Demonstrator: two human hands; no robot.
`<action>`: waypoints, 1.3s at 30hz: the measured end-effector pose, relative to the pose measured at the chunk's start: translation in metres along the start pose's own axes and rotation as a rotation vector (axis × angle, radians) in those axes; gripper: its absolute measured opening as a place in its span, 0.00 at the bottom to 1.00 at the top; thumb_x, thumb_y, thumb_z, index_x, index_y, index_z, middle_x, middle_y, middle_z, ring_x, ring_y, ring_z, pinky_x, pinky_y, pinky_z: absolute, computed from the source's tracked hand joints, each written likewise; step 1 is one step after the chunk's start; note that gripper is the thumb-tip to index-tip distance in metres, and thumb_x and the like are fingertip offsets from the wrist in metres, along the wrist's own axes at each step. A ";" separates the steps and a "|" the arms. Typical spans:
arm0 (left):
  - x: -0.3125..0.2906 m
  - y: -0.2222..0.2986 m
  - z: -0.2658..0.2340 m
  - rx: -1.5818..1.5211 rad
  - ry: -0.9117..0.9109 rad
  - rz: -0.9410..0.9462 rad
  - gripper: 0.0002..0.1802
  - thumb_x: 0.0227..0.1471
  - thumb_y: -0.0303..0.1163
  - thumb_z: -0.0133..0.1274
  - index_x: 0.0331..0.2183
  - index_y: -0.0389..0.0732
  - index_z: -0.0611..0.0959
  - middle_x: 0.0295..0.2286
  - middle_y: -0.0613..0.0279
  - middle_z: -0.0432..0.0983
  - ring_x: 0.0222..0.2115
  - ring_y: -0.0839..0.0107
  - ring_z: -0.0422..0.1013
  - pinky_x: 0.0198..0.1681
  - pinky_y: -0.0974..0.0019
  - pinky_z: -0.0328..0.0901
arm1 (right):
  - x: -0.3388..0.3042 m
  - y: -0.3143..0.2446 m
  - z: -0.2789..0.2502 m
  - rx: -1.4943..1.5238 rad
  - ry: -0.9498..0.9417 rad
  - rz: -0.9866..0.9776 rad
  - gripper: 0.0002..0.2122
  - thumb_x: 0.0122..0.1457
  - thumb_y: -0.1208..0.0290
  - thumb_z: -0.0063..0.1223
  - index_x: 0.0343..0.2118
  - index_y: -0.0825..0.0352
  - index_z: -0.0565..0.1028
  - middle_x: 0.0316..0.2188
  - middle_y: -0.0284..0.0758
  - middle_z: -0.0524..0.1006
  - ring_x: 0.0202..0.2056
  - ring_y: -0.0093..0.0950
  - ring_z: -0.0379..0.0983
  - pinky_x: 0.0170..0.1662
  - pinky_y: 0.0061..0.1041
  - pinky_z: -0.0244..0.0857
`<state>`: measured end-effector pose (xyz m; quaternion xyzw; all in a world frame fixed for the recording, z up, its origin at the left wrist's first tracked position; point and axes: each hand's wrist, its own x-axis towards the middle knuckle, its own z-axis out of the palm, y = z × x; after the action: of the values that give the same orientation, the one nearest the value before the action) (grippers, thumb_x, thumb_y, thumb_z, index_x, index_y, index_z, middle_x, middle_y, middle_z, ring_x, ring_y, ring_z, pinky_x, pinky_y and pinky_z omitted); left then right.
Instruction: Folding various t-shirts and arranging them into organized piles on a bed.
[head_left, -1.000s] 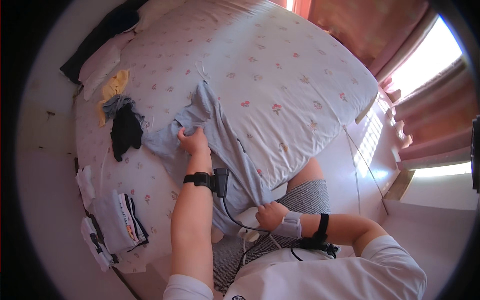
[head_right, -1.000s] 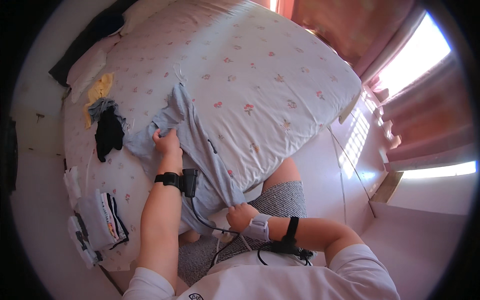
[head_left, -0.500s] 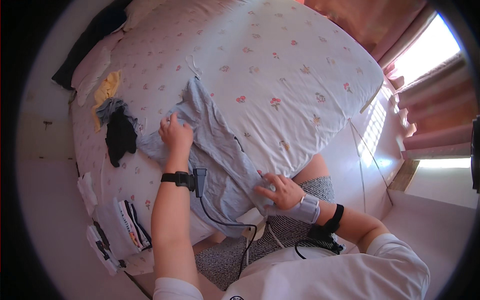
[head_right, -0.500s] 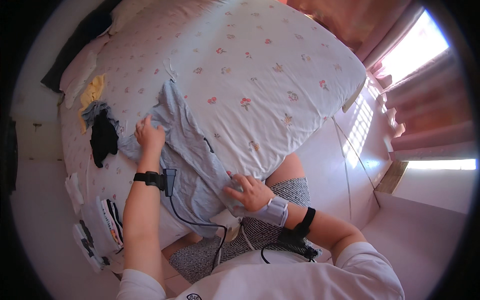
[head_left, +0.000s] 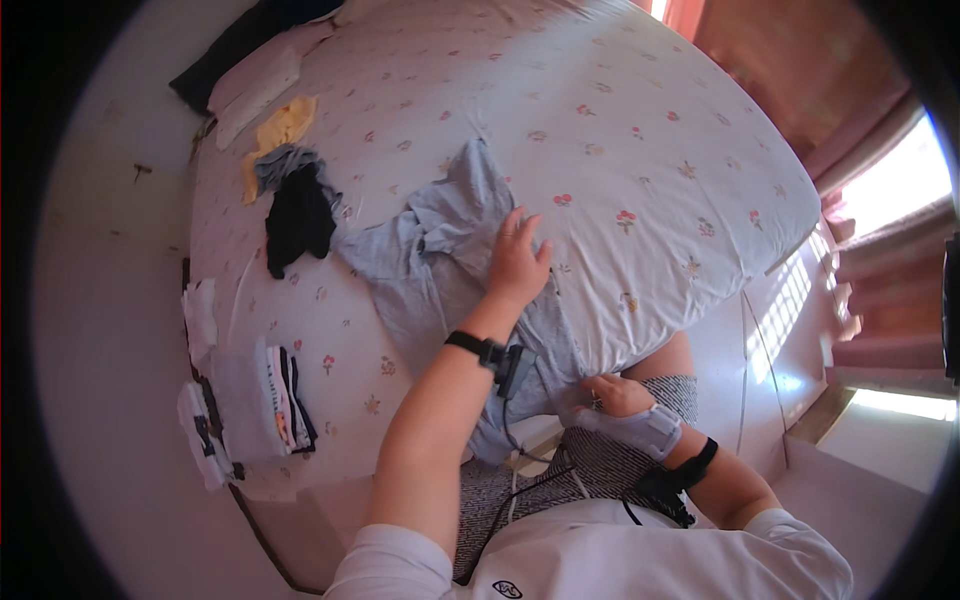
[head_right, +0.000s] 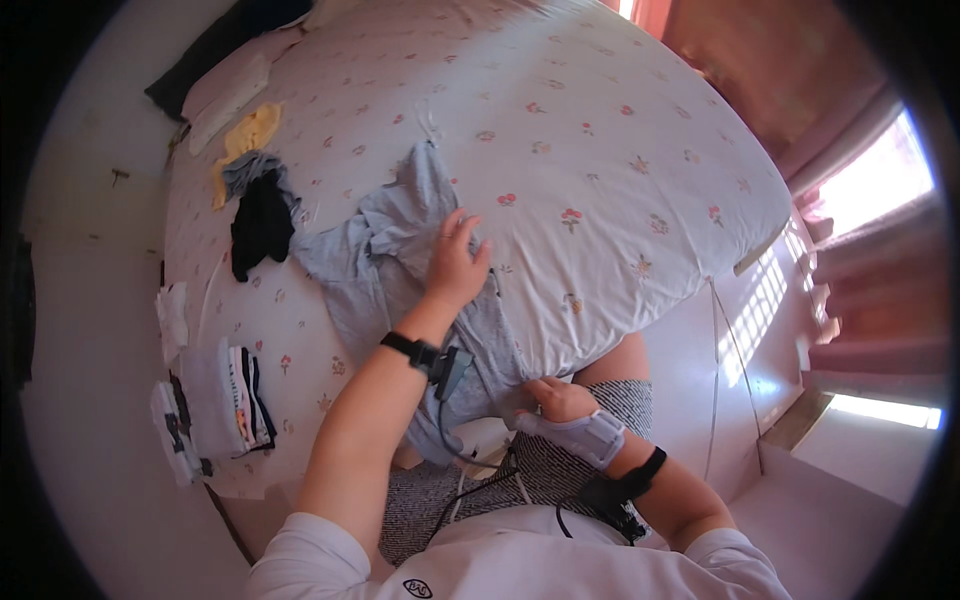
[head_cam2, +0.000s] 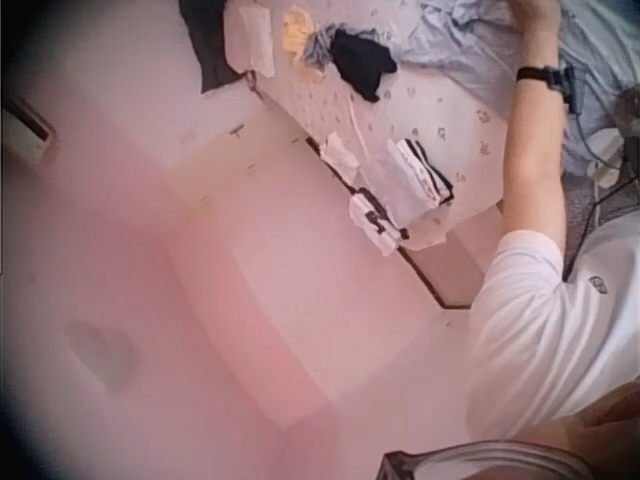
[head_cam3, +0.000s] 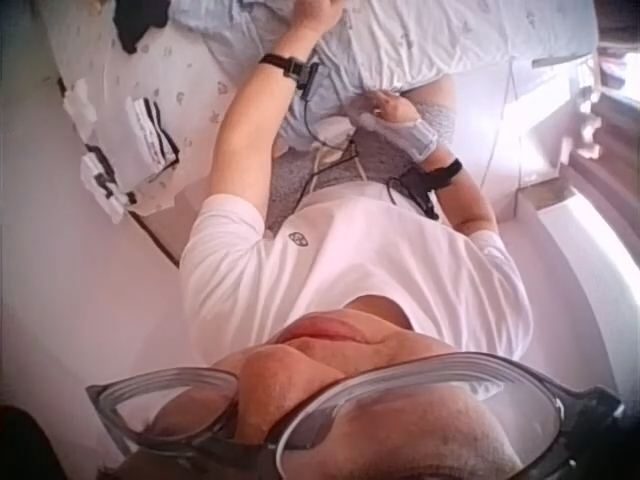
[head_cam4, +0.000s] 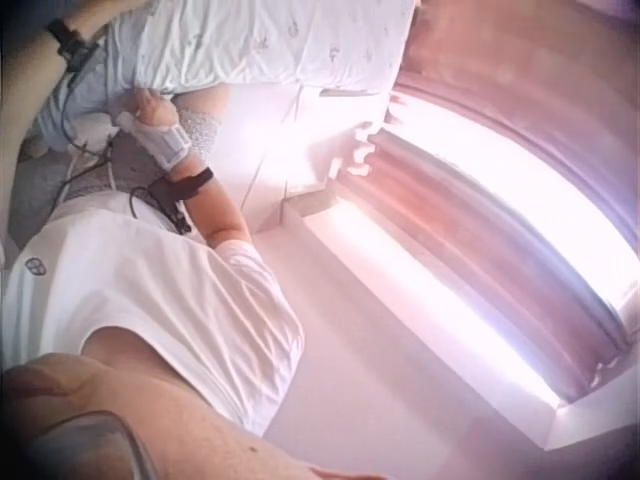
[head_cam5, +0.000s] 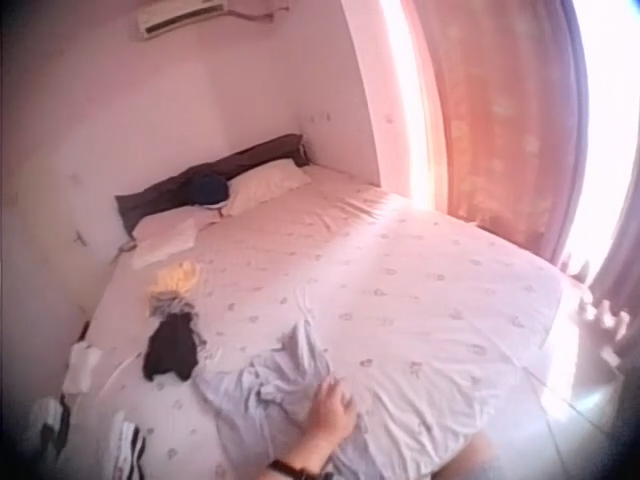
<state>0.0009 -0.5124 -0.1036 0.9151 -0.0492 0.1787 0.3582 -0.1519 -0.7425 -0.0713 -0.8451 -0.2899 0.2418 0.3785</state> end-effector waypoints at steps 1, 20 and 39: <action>-0.003 -0.005 -0.018 0.065 0.091 0.026 0.16 0.47 0.29 0.56 0.41 0.39 0.77 0.46 0.49 0.69 0.48 0.51 0.66 0.50 0.57 0.64 | -0.004 -0.004 -0.008 -0.057 -0.038 0.111 0.18 0.51 0.57 0.58 0.39 0.66 0.75 0.33 0.45 0.76 0.32 0.40 0.76 0.35 0.35 0.71; 0.025 -0.099 -0.142 0.408 0.181 -0.684 0.20 0.52 0.39 0.42 0.37 0.32 0.78 0.36 0.35 0.76 0.39 0.41 0.72 0.43 0.48 0.66 | 0.045 -0.037 0.087 0.277 -0.576 -0.231 0.22 0.54 0.60 0.54 0.48 0.69 0.72 0.41 0.47 0.74 0.44 0.44 0.72 0.47 0.37 0.67; -0.056 -0.058 -0.130 0.317 0.122 -0.537 0.21 0.48 0.43 0.58 0.37 0.37 0.74 0.29 0.52 0.73 0.31 0.56 0.71 0.37 0.56 0.66 | 0.010 -0.033 0.069 0.250 -0.287 -0.414 0.13 0.52 0.63 0.60 0.33 0.68 0.74 0.29 0.40 0.74 0.33 0.40 0.74 0.35 0.35 0.69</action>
<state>-0.0764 -0.3838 -0.0728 0.9273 0.2443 0.1375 0.2480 -0.1979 -0.6834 -0.0889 -0.6718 -0.4748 0.3106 0.4762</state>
